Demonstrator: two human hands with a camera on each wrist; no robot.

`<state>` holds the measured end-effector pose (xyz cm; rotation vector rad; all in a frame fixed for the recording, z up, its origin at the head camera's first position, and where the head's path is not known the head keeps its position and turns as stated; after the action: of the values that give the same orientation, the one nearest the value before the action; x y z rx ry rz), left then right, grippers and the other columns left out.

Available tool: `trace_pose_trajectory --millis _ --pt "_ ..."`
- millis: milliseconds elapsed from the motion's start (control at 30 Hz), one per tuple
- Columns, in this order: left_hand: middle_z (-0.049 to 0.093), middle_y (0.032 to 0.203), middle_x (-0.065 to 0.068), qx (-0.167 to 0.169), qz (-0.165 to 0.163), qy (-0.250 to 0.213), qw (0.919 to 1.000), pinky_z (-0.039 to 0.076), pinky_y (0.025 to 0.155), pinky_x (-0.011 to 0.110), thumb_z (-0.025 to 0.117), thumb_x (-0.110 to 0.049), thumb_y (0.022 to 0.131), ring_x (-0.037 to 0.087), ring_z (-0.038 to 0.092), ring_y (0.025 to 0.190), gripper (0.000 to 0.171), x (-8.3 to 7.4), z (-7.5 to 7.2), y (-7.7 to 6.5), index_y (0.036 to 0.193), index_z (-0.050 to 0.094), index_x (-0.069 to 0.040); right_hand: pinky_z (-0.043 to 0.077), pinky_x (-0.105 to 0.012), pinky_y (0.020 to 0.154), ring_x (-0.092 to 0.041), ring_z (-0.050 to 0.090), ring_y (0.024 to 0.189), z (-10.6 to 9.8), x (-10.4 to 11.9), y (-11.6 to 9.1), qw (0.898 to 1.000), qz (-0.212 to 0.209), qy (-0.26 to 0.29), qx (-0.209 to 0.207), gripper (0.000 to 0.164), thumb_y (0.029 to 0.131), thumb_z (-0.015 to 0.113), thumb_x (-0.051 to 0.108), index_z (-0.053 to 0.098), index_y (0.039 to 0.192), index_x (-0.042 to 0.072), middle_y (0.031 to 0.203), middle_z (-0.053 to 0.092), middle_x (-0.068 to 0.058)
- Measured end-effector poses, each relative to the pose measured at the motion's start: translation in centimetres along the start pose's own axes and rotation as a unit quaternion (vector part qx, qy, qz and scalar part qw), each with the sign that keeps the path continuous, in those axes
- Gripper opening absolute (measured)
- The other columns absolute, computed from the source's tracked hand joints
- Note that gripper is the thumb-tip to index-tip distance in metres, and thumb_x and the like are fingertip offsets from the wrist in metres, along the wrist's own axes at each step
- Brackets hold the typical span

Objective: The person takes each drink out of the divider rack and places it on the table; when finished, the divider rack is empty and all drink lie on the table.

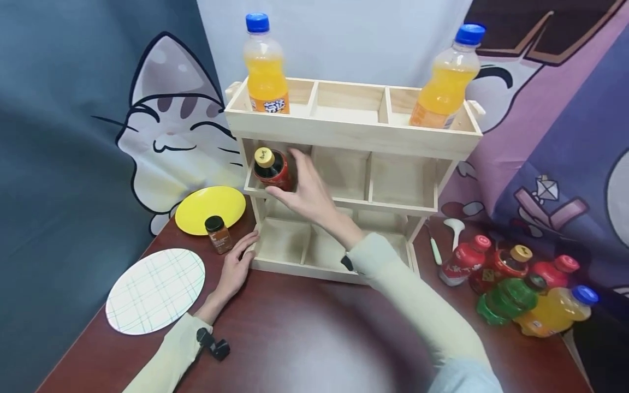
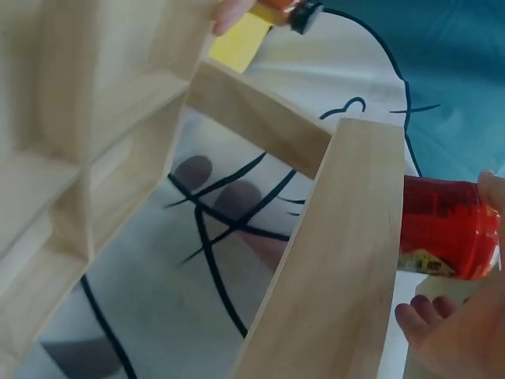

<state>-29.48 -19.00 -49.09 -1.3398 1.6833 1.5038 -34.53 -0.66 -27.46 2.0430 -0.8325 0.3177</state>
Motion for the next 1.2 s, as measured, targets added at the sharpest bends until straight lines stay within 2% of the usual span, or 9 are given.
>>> trace_pose_trajectory --millis 200,300,600,667,767,900,1000,1100,1200 --pt "0.05 0.129 0.016 -0.001 0.004 -0.007 1.0 0.031 0.096 0.015 0.048 0.006 0.084 0.03 0.042 0.124 0.037 -2.0 -0.5 -0.8 0.119 0.057 -0.004 0.034 -0.032 0.101 -0.009 0.041 0.12 1.8 -0.3 0.4 0.998 0.025 0.039 0.031 0.085 0.069 0.072 0.044 0.029 0.136 0.016 0.134 0.041 0.0" --pt "0.05 0.129 0.016 0.004 0.001 -0.003 1.0 0.031 0.095 0.013 0.047 0.006 0.084 0.03 0.042 0.124 0.037 -2.2 -0.5 -1.0 0.119 0.056 -0.004 0.035 -0.032 0.1 -0.009 0.042 0.12 2.2 -0.5 0.4 0.998 0.027 0.043 0.036 0.084 0.069 0.072 0.042 0.029 0.136 0.017 0.135 0.041 0.001" --pt "0.049 0.129 0.017 -0.002 0.015 -0.011 0.9998 0.031 0.097 0.016 0.047 0.008 0.084 0.031 0.042 0.123 0.036 -2.4 -0.3 -0.3 0.118 0.056 0.001 0.038 -0.029 0.096 -0.01 0.048 0.113 1.6 -0.4 0.9 0.997 0.009 0.075 -0.014 0.074 0.069 0.075 0.034 0.038 0.131 0.018 0.126 0.051 0.0" --pt "0.049 0.129 0.018 0.001 0.016 -0.011 0.9998 0.03 0.098 0.016 0.047 0.008 0.084 0.032 0.042 0.123 0.036 -2.4 -0.3 -0.3 0.118 0.055 0.002 0.038 -0.028 0.096 -0.01 0.049 0.113 1.2 -0.4 0.6 0.996 0.0 0.082 -0.032 0.074 0.068 0.076 0.031 0.039 0.131 0.017 0.125 0.052 -0.001" --pt "0.05 0.128 0.018 -0.007 0.023 -0.005 0.9997 0.029 0.098 0.014 0.047 0.009 0.083 0.032 0.042 0.123 0.036 -2.5 -0.5 -0.5 0.117 0.056 0.002 0.037 -0.028 0.097 -0.012 0.049 0.114 0.6 0.5 0.0 0.994 -0.039 0.088 -0.055 0.075 0.067 0.077 0.025 0.04 0.131 0.015 0.126 0.052 -0.003" --pt "0.051 0.127 0.017 -0.014 0.024 0.004 0.9996 0.029 0.096 0.011 0.047 0.01 0.083 0.032 0.044 0.122 0.038 -2.5 -1.1 -0.8 0.117 0.058 -0.002 0.036 -0.033 0.1 -0.021 0.049 0.116 -1.1 3.4 -1.2 0.981 -0.114 0.133 -0.079 0.075 0.065 0.077 0.005 0.039 0.13 -0.001 0.127 0.049 -0.015" --pt "0.051 0.128 0.016 -0.007 0.021 0.005 0.9997 0.029 0.096 0.011 0.047 0.008 0.084 0.031 0.043 0.122 0.037 -2.5 -1.1 -0.7 0.117 0.057 -0.002 0.038 -0.036 0.099 -0.027 0.048 0.116 -3.2 5.0 -2.3 0.97 -0.147 0.163 -0.104 0.077 0.061 0.075 -0.009 0.035 0.126 -0.012 0.126 0.047 -0.025" --pt "0.05 0.129 0.017 -0.001 0.019 0.001 0.9998 0.03 0.097 0.014 0.047 0.007 0.084 0.031 0.043 0.123 0.036 -2.6 -0.8 -0.3 0.118 0.056 -0.001 0.041 -0.035 0.096 -0.026 0.05 0.114 -5.2 5.4 -3.1 0.968 -0.137 0.168 -0.13 0.078 0.06 0.074 -0.012 0.034 0.127 -0.013 0.125 0.047 -0.025" --pt "0.05 0.128 0.017 -0.003 0.02 -0.003 0.9998 0.03 0.098 0.015 0.047 0.008 0.084 0.031 0.043 0.123 0.037 -2.6 -0.6 -0.2 0.118 0.056 0.0 0.045 -0.03 0.089 -0.022 0.053 0.108 -6.7 4.9 -3.9 0.969 -0.098 0.171 -0.146 0.077 0.06 0.074 -0.011 0.037 0.128 -0.008 0.123 0.05 -0.019"
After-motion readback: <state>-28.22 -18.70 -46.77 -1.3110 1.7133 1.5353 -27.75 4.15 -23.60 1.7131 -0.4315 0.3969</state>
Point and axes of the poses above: each hand's wrist, its own y-axis towards the middle knuckle, its own z-axis out of the palm, x = y × z, the point moved 7 cm from there along y, towards the middle knuckle
